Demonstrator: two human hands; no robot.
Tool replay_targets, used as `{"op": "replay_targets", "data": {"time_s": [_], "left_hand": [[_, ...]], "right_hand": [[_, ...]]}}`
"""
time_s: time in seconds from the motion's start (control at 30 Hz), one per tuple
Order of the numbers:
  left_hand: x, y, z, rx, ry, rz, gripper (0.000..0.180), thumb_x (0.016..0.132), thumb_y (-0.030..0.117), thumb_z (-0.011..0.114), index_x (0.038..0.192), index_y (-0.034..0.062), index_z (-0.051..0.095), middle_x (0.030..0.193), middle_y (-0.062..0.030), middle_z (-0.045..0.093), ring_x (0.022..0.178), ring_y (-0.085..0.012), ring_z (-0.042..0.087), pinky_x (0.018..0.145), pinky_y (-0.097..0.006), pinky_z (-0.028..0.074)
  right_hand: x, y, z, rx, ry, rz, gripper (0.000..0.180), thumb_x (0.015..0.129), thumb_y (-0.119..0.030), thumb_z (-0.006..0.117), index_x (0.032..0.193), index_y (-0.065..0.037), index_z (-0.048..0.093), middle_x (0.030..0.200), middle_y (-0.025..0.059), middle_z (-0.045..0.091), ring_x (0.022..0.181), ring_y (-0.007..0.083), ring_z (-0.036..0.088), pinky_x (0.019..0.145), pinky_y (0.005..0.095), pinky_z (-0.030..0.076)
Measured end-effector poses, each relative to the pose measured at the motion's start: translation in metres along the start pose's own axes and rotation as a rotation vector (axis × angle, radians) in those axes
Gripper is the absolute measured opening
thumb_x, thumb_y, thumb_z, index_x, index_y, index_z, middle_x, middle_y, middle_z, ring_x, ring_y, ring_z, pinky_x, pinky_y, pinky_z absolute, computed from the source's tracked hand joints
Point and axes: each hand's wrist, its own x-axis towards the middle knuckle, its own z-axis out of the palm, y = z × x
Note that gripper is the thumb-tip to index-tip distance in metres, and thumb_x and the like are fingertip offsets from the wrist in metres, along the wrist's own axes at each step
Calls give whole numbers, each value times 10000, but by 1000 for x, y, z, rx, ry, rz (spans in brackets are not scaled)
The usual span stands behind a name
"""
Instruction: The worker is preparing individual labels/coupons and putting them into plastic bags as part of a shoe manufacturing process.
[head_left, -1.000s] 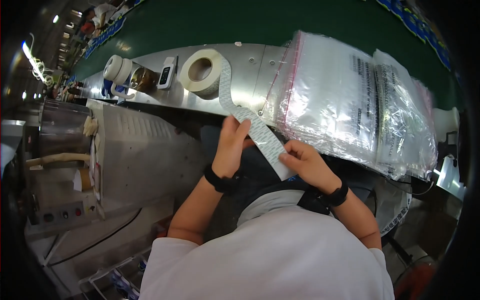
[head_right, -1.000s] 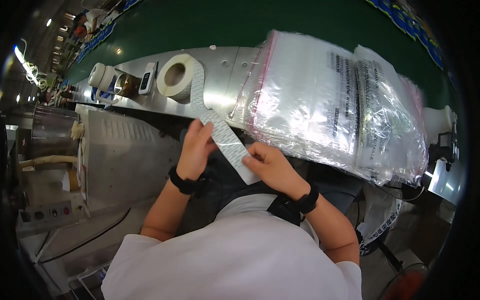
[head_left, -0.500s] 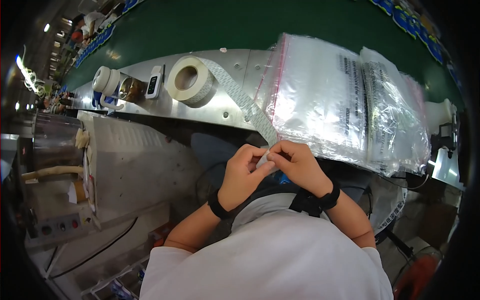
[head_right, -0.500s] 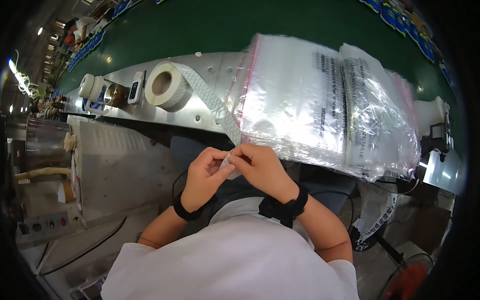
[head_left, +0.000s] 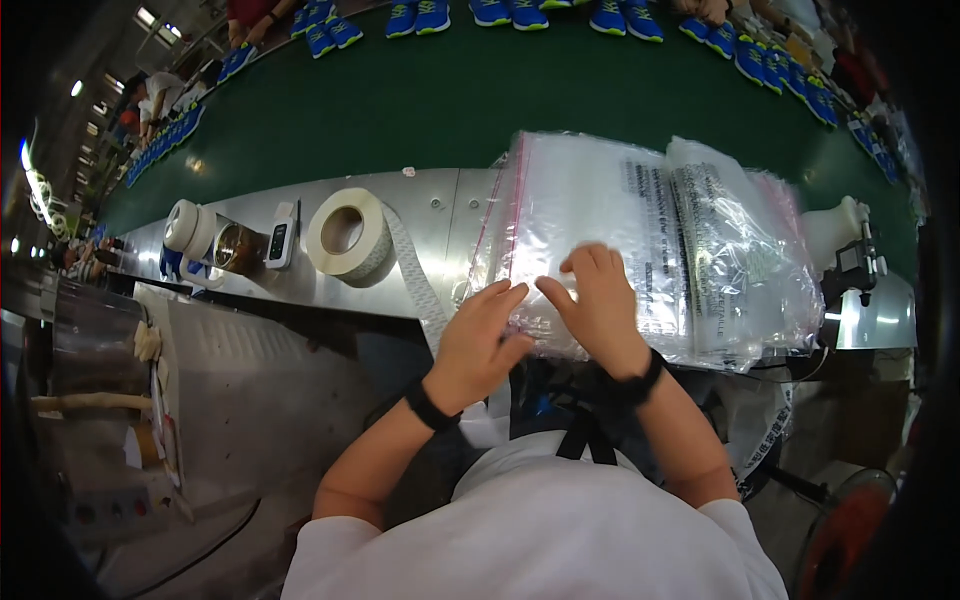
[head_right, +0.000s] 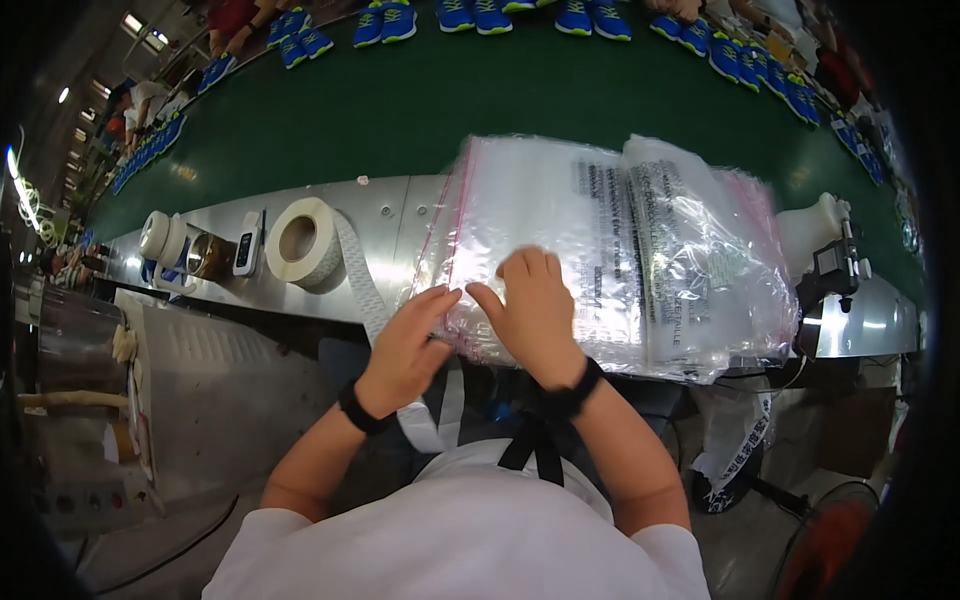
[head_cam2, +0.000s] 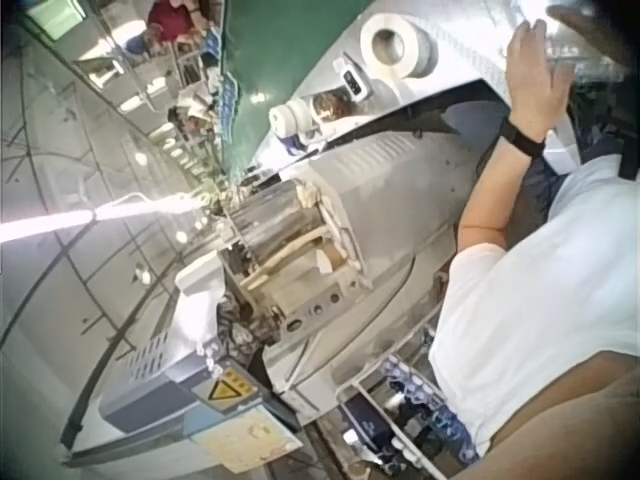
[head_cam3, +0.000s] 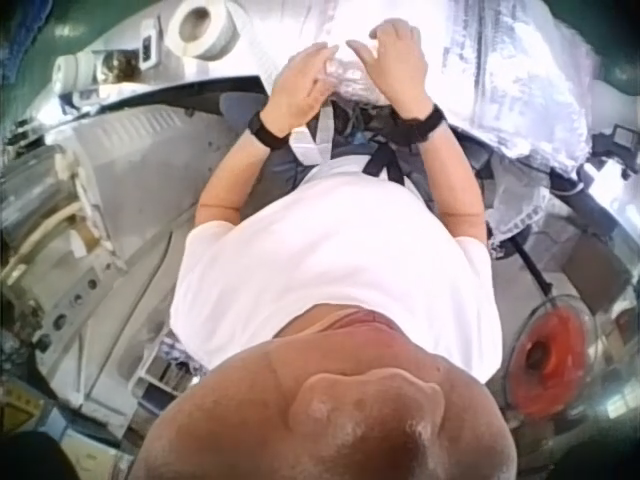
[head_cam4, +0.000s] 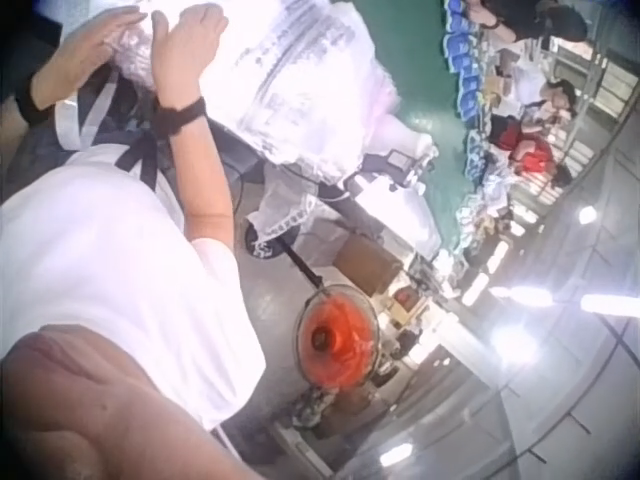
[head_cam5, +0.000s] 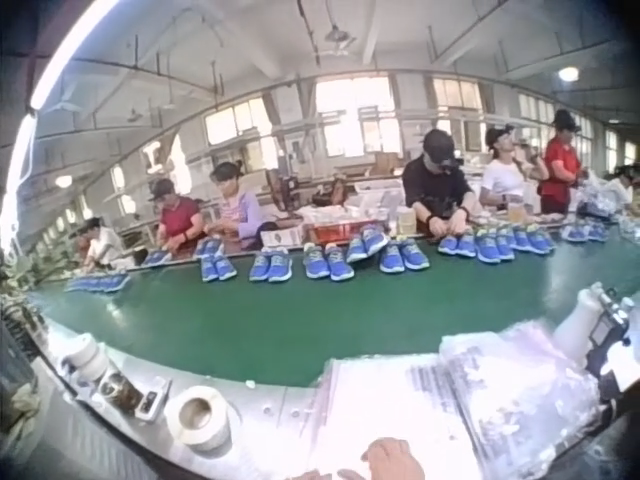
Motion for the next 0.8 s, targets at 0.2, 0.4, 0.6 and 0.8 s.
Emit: {"op": "replay_targets", "data": {"time_s": [0.2,0.4,0.6,0.8], "left_hand": [[-1,-8,24,98,-142,-30,860,829,604,415,1293,-98,239,1167,-198,531,950,-376,504,874,-406,378],[37,-15,-10,-208,-483,-370,325,907,229,439,1125,2,518,1159,-163,544,974,-315,558,845,-343,434],[124,-38,32,-1751,-553,-536,521,961,380,283,1057,-75,520,1116,-245,546,1117,-341,499,969,-433,384],[122,-48,59,-1482,-450,-861,310,930,175,340,1152,-31,406,1065,-221,559,1024,-309,566,838,-383,492]], "right_hand": [[25,38,38,-503,344,-234,111,683,-89,612,735,-12,551,833,112,524,853,285,487,725,389,374],[9,56,2,209,377,55,94,760,1,553,707,-6,476,824,124,495,727,245,499,607,329,422],[-3,37,-4,368,361,62,90,794,-9,551,731,-4,487,860,109,503,740,192,513,577,258,423],[-9,39,-38,390,446,62,73,802,13,516,733,0,497,870,84,495,758,159,497,683,253,401]]}}
